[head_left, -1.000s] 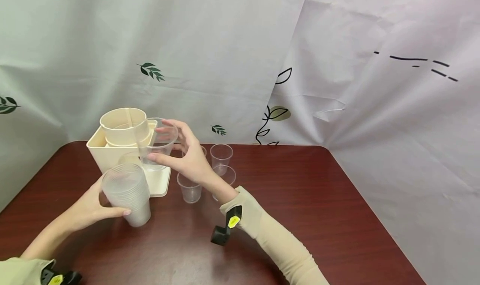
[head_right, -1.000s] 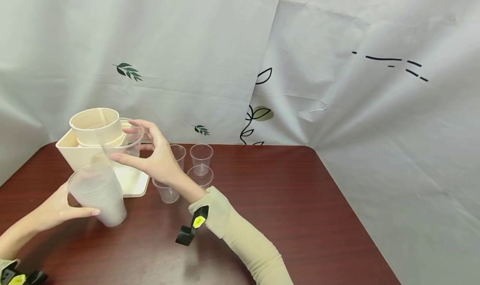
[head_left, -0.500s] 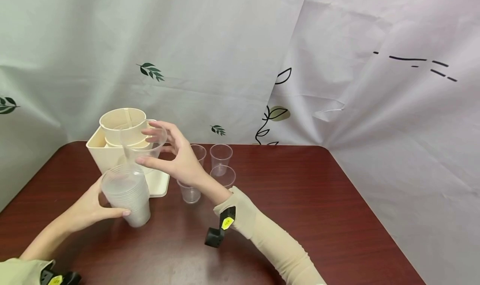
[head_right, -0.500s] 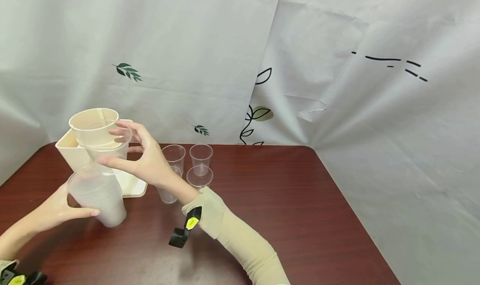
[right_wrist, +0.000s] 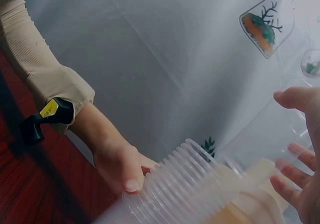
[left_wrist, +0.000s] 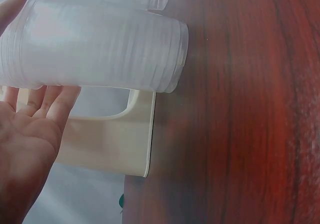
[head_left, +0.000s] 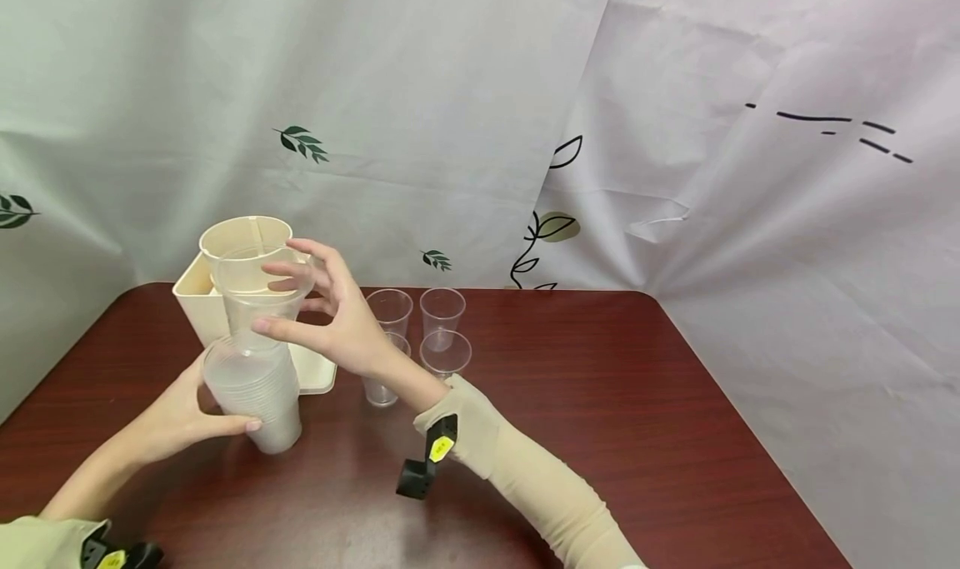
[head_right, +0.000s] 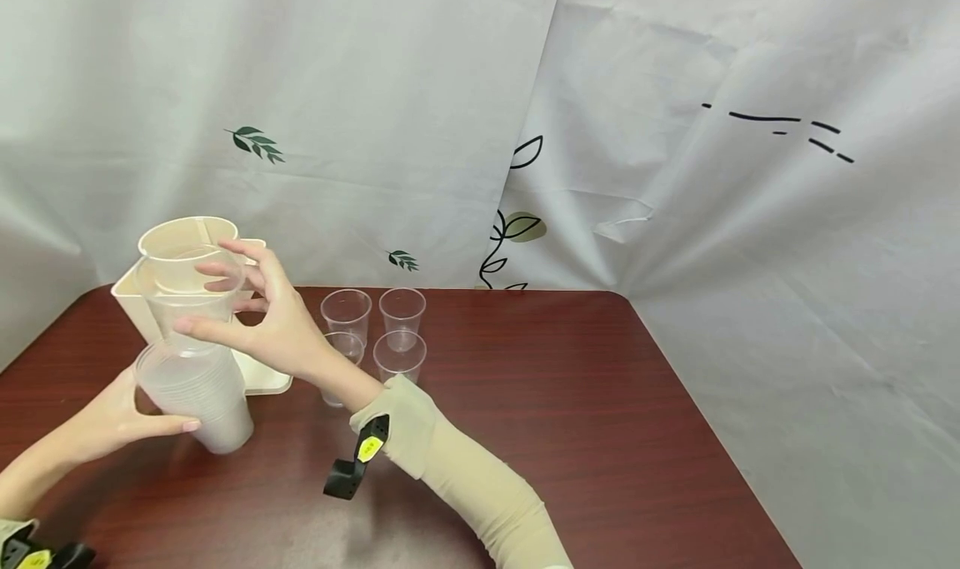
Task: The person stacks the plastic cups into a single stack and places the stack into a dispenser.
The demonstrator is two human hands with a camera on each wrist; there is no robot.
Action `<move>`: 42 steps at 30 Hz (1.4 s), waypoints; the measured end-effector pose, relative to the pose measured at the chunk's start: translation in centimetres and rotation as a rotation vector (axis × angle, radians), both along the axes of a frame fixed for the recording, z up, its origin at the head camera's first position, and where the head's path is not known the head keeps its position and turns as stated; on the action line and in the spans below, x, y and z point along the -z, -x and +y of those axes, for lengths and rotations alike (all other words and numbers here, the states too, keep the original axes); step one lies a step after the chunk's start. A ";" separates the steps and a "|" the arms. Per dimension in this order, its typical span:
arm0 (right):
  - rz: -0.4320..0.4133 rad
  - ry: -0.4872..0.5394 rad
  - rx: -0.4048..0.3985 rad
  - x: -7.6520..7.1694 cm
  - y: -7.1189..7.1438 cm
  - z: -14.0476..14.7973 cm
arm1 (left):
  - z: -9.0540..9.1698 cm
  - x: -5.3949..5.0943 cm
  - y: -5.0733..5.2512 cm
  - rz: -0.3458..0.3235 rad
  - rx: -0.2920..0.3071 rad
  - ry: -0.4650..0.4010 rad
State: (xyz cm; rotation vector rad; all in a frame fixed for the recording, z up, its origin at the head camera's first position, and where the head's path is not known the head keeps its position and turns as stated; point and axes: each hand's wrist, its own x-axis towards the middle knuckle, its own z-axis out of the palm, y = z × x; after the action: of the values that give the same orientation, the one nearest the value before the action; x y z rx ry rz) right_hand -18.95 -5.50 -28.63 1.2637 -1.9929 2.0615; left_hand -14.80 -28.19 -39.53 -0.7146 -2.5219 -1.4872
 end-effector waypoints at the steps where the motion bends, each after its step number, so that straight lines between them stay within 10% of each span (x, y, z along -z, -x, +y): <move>1: 0.000 0.006 -0.002 0.1 0.0 -0.1 | 0.0 0.0 0.0 0.001 0.001 -0.003; 42: -0.024 -0.246 0.035 2.6 0.3 -1.8 | -0.2 0.1 0.6 0.018 0.076 -0.047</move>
State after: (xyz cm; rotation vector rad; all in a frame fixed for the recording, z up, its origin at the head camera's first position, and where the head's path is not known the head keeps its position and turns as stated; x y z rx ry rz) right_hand -19.30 -7.32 -31.20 1.2318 -2.3203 1.8704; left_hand -15.44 -28.41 -39.59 -0.8213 -2.4641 -1.5507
